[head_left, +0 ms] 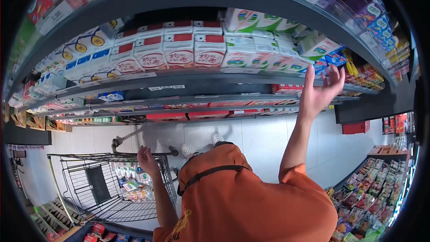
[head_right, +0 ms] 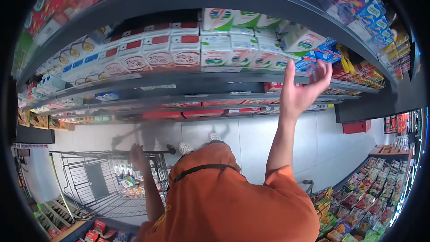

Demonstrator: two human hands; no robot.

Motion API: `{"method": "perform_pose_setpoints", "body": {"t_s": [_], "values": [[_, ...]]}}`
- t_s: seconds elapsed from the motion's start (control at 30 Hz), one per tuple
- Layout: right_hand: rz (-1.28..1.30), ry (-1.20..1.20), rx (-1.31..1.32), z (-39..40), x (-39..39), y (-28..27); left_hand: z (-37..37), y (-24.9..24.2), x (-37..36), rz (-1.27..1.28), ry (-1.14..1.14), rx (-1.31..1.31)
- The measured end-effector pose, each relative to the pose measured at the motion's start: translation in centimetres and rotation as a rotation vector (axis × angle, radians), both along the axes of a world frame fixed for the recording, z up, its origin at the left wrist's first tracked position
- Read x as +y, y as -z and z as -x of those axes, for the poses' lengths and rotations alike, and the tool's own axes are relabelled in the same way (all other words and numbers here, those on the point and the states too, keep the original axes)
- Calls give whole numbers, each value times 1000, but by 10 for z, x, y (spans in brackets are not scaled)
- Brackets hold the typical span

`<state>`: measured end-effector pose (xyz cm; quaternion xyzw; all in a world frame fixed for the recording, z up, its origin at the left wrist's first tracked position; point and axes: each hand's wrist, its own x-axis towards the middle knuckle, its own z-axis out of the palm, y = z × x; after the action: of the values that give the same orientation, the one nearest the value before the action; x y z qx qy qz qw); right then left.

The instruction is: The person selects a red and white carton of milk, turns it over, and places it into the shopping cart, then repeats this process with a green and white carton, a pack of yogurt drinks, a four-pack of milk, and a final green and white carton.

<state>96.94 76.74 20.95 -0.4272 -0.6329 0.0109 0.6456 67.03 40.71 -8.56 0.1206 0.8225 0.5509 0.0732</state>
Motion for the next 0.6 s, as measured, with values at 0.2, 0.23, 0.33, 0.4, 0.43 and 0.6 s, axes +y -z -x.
{"method": "perform_pose_setpoints", "body": {"t_s": [0.2,0.23,0.33,0.4,0.43,0.6], "values": [[181,4,-44,-16,67,-13,-14,-40,70,-166,209,71],[254,-31,-30,-19,69,-17,-19,-48,81,-231,219,48],[287,-117,66,-20,60,-24,-35,-65,104,-281,248,13],[212,-106,68,-25,48,-17,-49,-82,111,-281,328,23],[212,-250,152,-25,35,-12,-59,-90,115,-281,365,25],[744,-973,540,-6,-43,32,-96,-180,142,-359,661,417]]}}
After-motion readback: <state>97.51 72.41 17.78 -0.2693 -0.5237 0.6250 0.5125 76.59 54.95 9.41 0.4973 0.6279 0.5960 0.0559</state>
